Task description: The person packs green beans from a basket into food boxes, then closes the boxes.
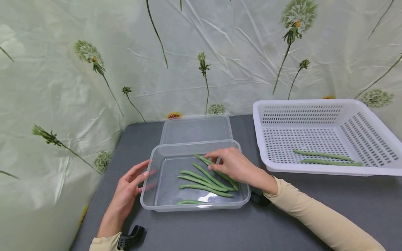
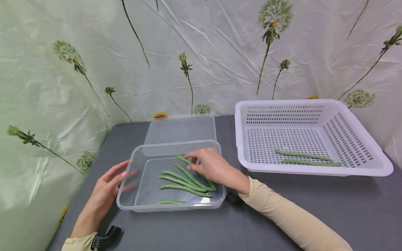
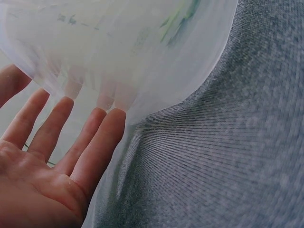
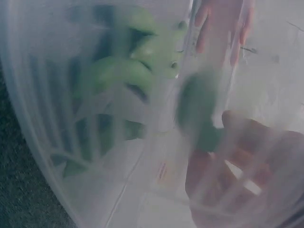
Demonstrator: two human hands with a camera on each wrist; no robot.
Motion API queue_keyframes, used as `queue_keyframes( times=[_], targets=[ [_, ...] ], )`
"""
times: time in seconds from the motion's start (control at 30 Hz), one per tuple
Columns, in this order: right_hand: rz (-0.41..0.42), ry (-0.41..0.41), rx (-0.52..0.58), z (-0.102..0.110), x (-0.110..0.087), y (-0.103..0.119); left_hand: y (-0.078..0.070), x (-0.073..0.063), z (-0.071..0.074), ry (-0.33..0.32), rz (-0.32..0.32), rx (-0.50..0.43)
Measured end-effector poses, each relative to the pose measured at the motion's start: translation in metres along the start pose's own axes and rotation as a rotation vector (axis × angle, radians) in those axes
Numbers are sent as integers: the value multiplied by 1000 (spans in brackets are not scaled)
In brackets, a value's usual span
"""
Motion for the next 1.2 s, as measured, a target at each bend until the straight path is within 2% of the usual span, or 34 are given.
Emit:
queue_keyframes(
  times=[0.2,0.4,0.5,0.67,0.8,1.0,1.2],
  targets=[
    [-39,12,43,0,-2,-3,1,1,0,1,4,7],
    [-30,-34,107,5,-4,-3,-1,4,-1,7,1,9],
    [-22,-64,179,7,-6,-4,-2,4,-2,10,0,11],
    [-39,-117,364,11,-13,-5,1,3,-3,21,6,1],
    [-41,-182,443,22,-21,-3,3,2,-3,15,10,-1],
    [-19,-220,491,39,-30,8,1,1,-1,-4,7,1],
    [23,-222,420,63,-41,20,1,0,1,-11,10,-2]
  ],
)
Point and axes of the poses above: each hand's wrist, its own x-axis towards the middle knuckle, its own z-axis out of the back of the hand, y = z × x, the point moved 9 cm from there along x, towards the middle knuckle, and after that the axes turned 11 degrees about z, right-handed, at the moved point
